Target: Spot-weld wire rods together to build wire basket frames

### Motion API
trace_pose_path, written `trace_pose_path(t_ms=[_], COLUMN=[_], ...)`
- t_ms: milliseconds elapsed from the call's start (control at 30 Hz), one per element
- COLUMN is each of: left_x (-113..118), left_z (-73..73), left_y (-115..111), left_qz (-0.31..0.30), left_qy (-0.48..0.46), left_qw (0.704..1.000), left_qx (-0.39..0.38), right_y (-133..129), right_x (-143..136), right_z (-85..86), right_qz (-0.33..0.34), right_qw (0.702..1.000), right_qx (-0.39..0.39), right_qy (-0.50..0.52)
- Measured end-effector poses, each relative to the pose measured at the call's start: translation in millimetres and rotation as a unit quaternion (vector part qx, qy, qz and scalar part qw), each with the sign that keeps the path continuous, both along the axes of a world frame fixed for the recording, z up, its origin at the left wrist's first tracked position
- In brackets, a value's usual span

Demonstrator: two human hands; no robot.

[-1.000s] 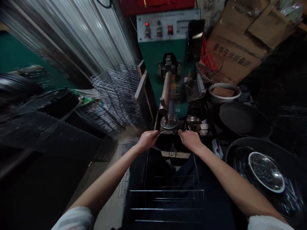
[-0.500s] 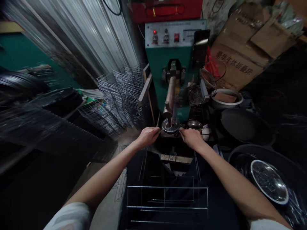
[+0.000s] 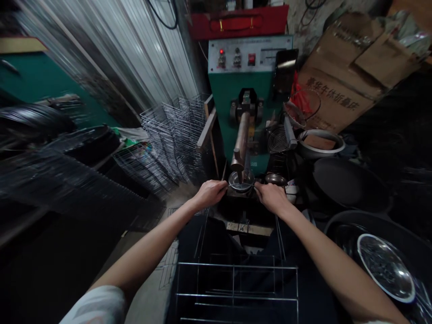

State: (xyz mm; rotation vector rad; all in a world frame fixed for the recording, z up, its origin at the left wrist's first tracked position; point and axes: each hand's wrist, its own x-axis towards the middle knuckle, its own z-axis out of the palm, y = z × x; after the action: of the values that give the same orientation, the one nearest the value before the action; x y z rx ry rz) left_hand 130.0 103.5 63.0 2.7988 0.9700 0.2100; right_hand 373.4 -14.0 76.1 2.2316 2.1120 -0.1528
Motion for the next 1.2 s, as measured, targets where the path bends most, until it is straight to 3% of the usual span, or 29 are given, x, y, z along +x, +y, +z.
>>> trace_pose_path(t_ms=[600,867,1200], left_x=[2.0,1.9,2.9], left_z=[7.1,7.0,8.2], left_y=[0.2,6.9,6.6], left_qz=[0.003,0.003,0.007], left_qy=[0.018,0.016,0.012], left_qw=[1.000,1.000,0.999], left_qx=[-0.019,-0.025,-0.046], right_y=[1.6,2.8,3.6], right_x=[-1.6,4.3,10.5], right_z=[0.5,-3.0,-9.6], right_qz=[-0.013,-0.004,-0.010], right_qw=[1.000,0.997,0.997], right_qx=[-0.013,0.000,0.014], right_qy=[0.006,0.073,0.081])
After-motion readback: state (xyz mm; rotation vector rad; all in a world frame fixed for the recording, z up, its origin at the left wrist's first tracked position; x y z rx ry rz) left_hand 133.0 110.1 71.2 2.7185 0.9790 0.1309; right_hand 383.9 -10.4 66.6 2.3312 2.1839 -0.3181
